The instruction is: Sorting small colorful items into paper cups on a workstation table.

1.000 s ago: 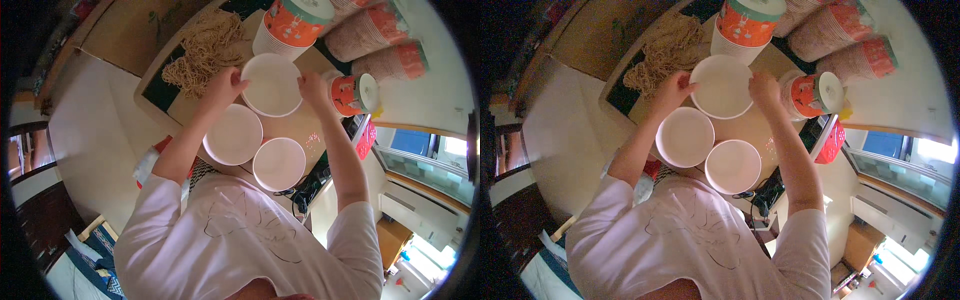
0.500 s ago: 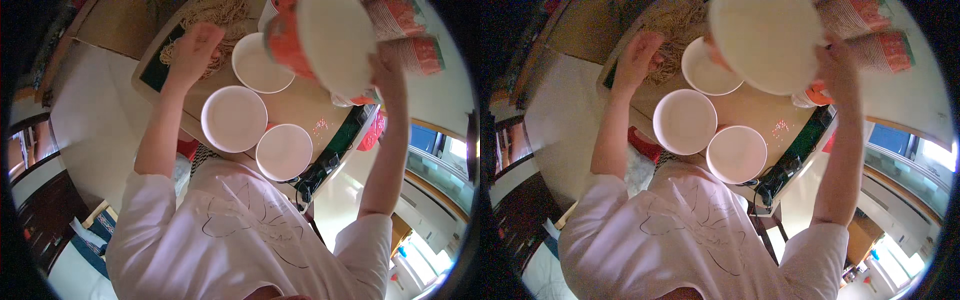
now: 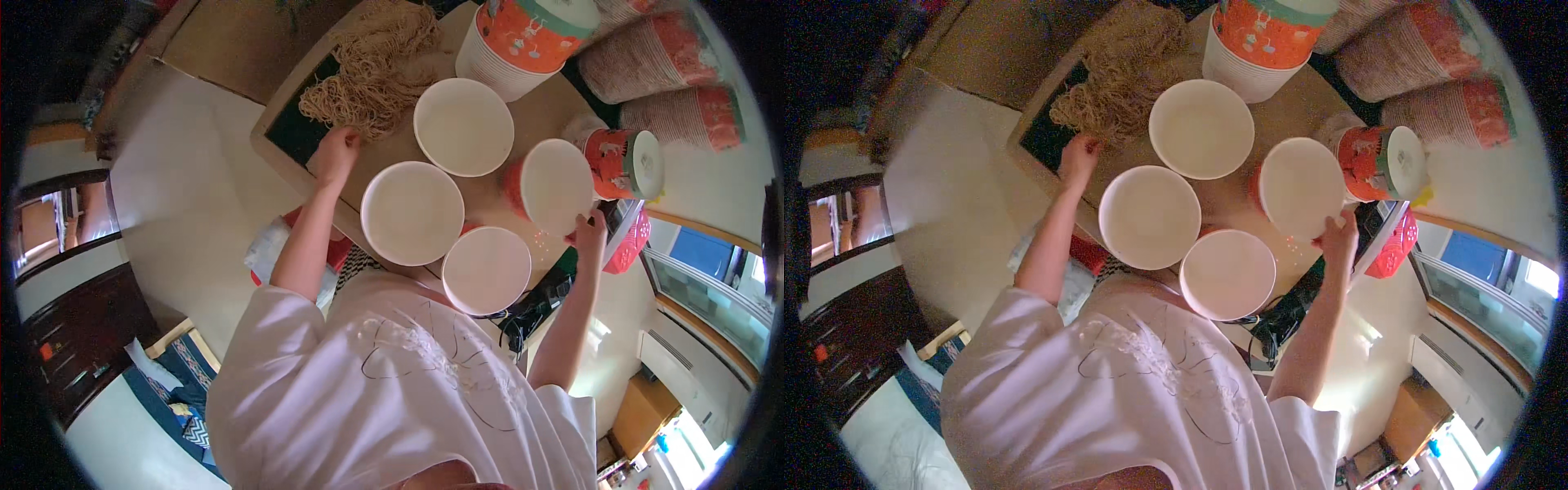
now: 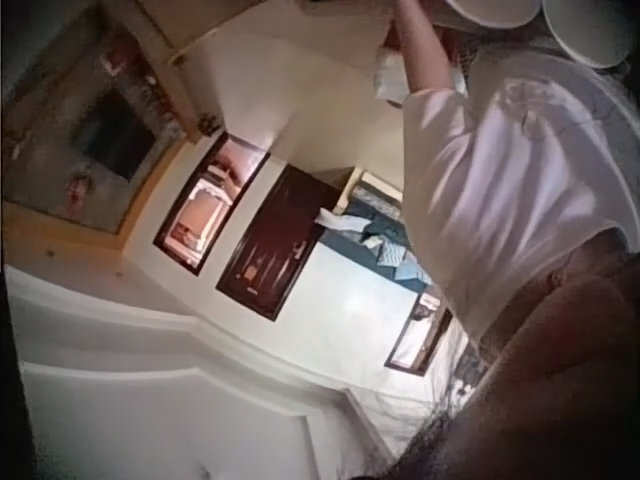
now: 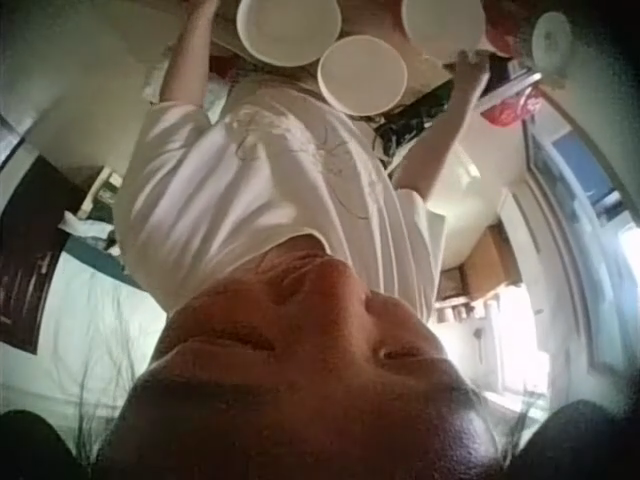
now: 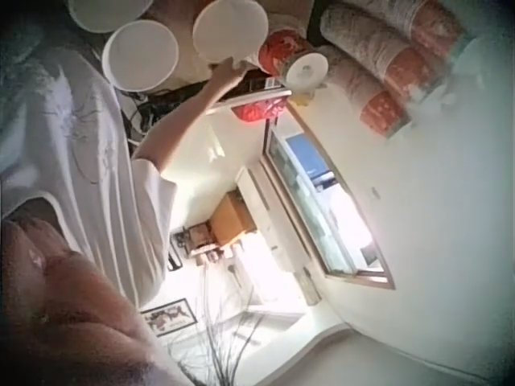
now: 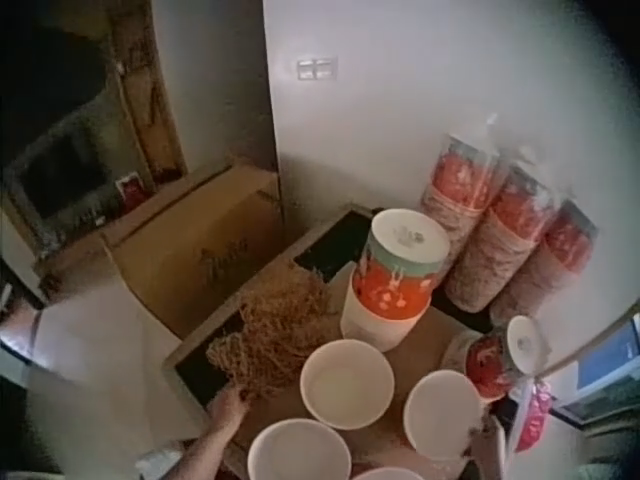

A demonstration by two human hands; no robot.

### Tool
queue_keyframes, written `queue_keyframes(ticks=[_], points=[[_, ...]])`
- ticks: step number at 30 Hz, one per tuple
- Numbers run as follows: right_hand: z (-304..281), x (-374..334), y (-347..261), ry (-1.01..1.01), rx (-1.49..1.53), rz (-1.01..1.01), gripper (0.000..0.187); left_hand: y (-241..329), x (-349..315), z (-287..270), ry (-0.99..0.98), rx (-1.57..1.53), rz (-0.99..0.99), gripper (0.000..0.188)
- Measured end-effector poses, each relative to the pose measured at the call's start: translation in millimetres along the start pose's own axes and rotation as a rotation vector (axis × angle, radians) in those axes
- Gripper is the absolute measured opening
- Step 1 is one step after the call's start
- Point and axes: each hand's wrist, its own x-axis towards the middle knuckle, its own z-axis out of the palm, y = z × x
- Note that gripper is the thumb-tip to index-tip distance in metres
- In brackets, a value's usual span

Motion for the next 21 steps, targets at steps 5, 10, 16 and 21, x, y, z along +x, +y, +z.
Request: queue_keyframes(ticks=[5, 10, 16, 21], points=[[0, -9, -20, -0.042, 0.122, 0.145, 0.027, 16, 19, 1, 0.05, 0.087, 0.148, 0.015], [-79, -75, -31, -0.104, -0.428, -0.273, 0.027, 10, 33, -5, -0.098, 0.136, 0.093, 0.009], [-147, -179, -67, -0.008, -0.264, -0.095, 0.027, 25, 42, -24, -0.179, 0.131, 0.142, 0.013], [-135, -175, -53, 0.106, -0.036, -0.197, 0.027, 5, 47, 3, -0.166, 0.336, 0.155, 0.015]])
